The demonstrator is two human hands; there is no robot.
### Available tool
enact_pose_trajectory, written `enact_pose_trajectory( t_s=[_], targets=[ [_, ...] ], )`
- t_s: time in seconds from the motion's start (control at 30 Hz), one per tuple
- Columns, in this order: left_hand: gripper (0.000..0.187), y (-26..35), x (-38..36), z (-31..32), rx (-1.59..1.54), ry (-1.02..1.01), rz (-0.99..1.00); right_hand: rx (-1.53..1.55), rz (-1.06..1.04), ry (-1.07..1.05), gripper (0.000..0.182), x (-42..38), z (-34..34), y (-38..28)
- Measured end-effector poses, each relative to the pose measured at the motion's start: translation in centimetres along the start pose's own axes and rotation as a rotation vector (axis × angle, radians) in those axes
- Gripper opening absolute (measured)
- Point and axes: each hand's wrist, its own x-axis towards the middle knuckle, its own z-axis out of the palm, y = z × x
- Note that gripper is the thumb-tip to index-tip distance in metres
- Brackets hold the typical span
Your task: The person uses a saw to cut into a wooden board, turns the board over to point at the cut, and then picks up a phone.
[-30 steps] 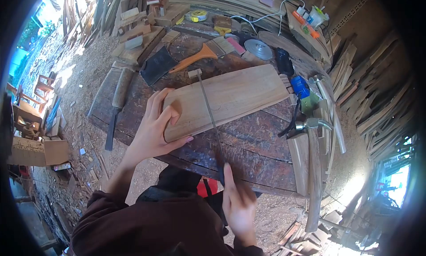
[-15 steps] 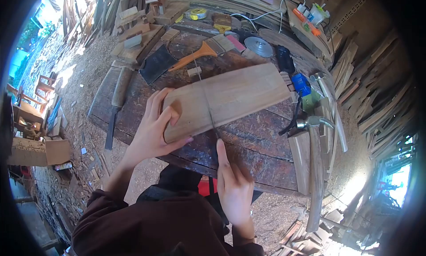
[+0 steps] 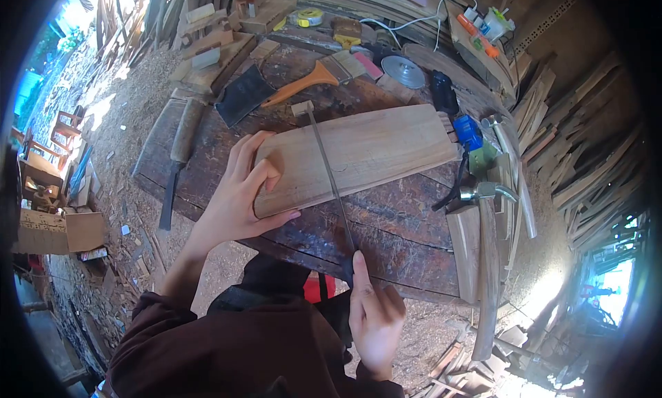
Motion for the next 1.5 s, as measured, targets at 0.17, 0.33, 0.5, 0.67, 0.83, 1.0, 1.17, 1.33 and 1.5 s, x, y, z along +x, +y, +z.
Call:
enact_pose_trajectory(
  t_s=[0.17,0.33,0.5,0.67,0.83,1.0,1.17,1.33,1.5],
  targets=[
    [0.049,0.3,0.1,0.0,0.029,0.013,0.015,0.023,0.039,0.073,0.045,-2.0,0.4,0.5],
    [0.049,0.0,-0.2,0.5,0.014,0.022,-0.017,0.017,0.010,0.071,0.049,-5.0,0.1,0.5],
    [0.050,-0.1,-0.2,0.5,-0.025,0.037,-0.038,-0.001,0.057,0.056,0.043,-3.6,0.7,0.3],
    [0.050,0.0,-0.2,0.3,-0.030,0.029,-0.036,0.106,0.050,0.124,0.041,1.7,3.8,0.5],
    [0.050,-0.1,0.0,0.1,-0.026,0.031,-0.035,0.115,0.066,0.098,0.043,0.8,3.1,0.3],
    [0.050,-0.2,0.1,0.1,-0.044,0.023,-0.035,-0.009,0.095,0.018,0.044,-5.6,-0.2,0.3],
    [0.050,-0.1,0.1,0.2,0.013,0.052,-0.003,-0.038,-0.003,-0.055,0.049,-3.3,-0.6,-0.2],
    [0.050,-0.1,0.0,0.1,0.011,0.049,-0.011,0.112,0.014,0.058,0.053,3.7,3.7,0.1],
    [0.049,-0.1,-0.2,0.0,-0.001,0.035,0.002,0.101,0.020,0.078,0.041,2.8,3.1,0.2]
  ],
)
